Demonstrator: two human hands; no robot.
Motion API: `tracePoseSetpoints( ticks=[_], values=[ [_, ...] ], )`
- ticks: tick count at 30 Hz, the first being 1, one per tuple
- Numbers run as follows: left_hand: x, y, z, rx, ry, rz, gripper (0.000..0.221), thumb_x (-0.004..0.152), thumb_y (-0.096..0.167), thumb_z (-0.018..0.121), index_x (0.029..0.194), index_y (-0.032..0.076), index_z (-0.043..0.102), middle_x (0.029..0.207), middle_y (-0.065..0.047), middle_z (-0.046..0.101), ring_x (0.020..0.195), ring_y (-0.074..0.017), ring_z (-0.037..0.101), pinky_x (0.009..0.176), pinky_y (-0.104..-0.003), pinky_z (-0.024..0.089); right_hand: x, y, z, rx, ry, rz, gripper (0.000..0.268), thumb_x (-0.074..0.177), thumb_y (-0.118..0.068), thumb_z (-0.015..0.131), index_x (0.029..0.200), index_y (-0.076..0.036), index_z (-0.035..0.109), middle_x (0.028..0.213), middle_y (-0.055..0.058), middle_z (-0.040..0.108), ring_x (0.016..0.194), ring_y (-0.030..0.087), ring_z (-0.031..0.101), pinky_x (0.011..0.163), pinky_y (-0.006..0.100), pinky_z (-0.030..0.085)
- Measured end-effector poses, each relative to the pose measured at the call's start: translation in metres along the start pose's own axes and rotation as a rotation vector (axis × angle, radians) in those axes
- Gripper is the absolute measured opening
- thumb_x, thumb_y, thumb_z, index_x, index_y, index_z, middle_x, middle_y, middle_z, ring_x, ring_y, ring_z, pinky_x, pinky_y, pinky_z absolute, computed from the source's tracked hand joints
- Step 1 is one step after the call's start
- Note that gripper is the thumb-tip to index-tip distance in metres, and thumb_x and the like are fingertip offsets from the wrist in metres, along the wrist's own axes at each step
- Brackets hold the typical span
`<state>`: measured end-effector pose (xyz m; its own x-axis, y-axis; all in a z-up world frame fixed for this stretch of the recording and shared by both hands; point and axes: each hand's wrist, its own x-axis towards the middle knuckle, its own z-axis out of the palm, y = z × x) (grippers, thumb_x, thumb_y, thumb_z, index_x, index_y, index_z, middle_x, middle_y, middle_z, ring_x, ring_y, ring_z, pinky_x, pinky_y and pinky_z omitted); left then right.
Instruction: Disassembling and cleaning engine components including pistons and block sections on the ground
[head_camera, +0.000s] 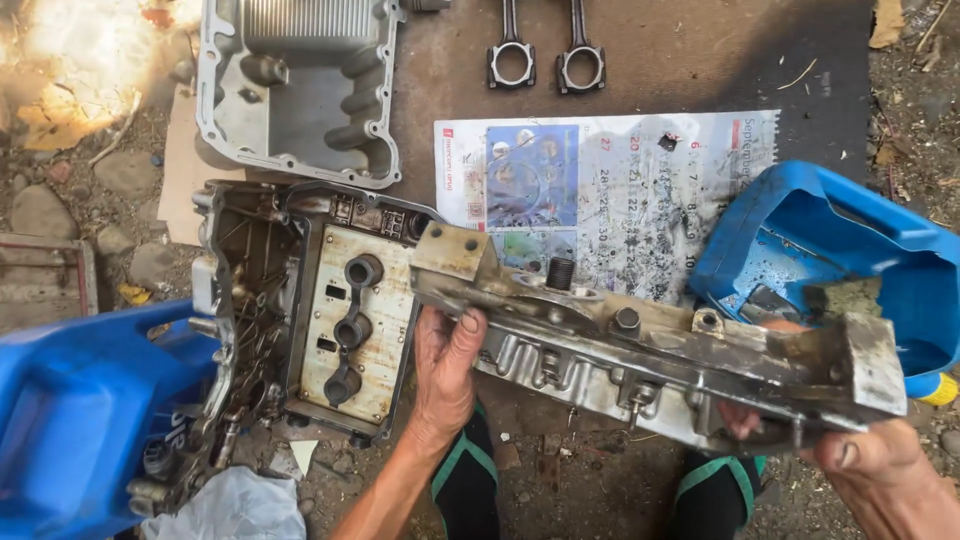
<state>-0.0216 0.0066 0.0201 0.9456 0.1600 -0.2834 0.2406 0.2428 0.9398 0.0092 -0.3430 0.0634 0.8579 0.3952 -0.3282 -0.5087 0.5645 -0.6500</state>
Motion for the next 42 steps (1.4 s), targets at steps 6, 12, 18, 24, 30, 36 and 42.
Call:
tracePoseSetpoints(
  ticks=[6,12,18,24,30,36,42],
  values=[
    [0.038,0.036,0.013,-0.065,-0.081,0.072,0.050,0.103,0.047,0.048,0.128,0.004,0.055,0.120,-0.009,0.062,0.110,-0.0196,0.055,0.102,-0.037,0.041,-0.030,-0.039,0.030,0.508,-0.009,0.370,0.062,0.097,-0.037,0.063,0.151,-0.015,0.044,0.122,0.043,0.045,0.113,0.048,0.051,0.085,0.045,0.070],
    [0.042,0.081,0.012,-0.152,-0.084,0.024,0.058,0.101,0.054,0.041,0.139,0.010,0.047,0.125,-0.012,0.056,0.111,-0.0252,0.057,0.099,-0.047,0.045,-0.024,-0.022,0.079,-0.278,-0.085,0.055,0.071,0.094,-0.053,0.069,0.121,0.012,0.062,0.104,0.034,0.076,0.088,0.033,0.080,0.079,0.037,0.066],
    [0.009,0.086,0.009,-0.624,-0.225,-0.328,0.052,0.103,0.041,0.048,0.131,-0.003,0.051,0.120,-0.022,0.059,0.103,-0.0321,0.066,0.081,-0.050,0.061,0.006,-0.004,0.120,-1.424,-0.121,-0.480,0.053,0.058,-0.038,0.094,0.097,-0.011,0.071,0.092,0.000,0.071,0.079,0.012,0.071,0.072,0.029,0.060],
    [0.019,0.051,0.033,-0.454,-0.024,-0.648,0.045,0.082,0.029,0.075,0.113,-0.001,0.062,0.099,-0.017,0.069,0.086,-0.0268,0.067,0.066,-0.039,0.056,0.031,0.009,0.124,-1.663,-0.409,-0.184,0.040,0.060,-0.024,0.089,0.086,-0.014,0.061,0.075,-0.002,0.059,0.064,0.017,0.061,0.053,0.034,0.053],
    [0.009,-0.002,0.039,-0.326,0.216,-0.812,0.049,0.080,0.035,0.078,0.100,-0.007,0.063,0.076,-0.016,0.061,0.047,-0.0168,0.042,0.054,-0.034,0.039,0.043,0.034,0.095,-1.793,-0.610,-0.005,0.048,0.061,-0.026,0.089,0.093,-0.013,0.055,0.092,0.003,0.062,0.085,0.027,0.064,0.066,0.044,0.056],
    [-0.001,-0.022,0.041,-0.448,0.265,-0.817,0.039,0.086,0.026,0.074,0.111,-0.002,0.063,0.092,-0.017,0.068,0.075,-0.0243,0.062,0.062,-0.039,0.045,0.042,0.048,0.069,-1.700,-0.637,0.022,0.047,0.060,-0.022,0.092,0.089,-0.010,0.057,0.084,0.003,0.062,0.079,0.026,0.067,0.086,0.043,0.057],
    [-0.011,-0.032,0.062,-0.517,0.244,-0.961,0.034,0.090,0.027,0.073,0.106,-0.003,0.069,0.096,-0.014,0.071,0.075,-0.0167,0.063,0.063,-0.026,0.046,0.023,0.070,0.043,-1.750,-0.643,-0.030,0.043,0.066,-0.023,0.089,0.088,-0.010,0.055,0.088,0.004,0.059,0.082,0.025,0.062,0.073,0.042,0.057]
  ],
)
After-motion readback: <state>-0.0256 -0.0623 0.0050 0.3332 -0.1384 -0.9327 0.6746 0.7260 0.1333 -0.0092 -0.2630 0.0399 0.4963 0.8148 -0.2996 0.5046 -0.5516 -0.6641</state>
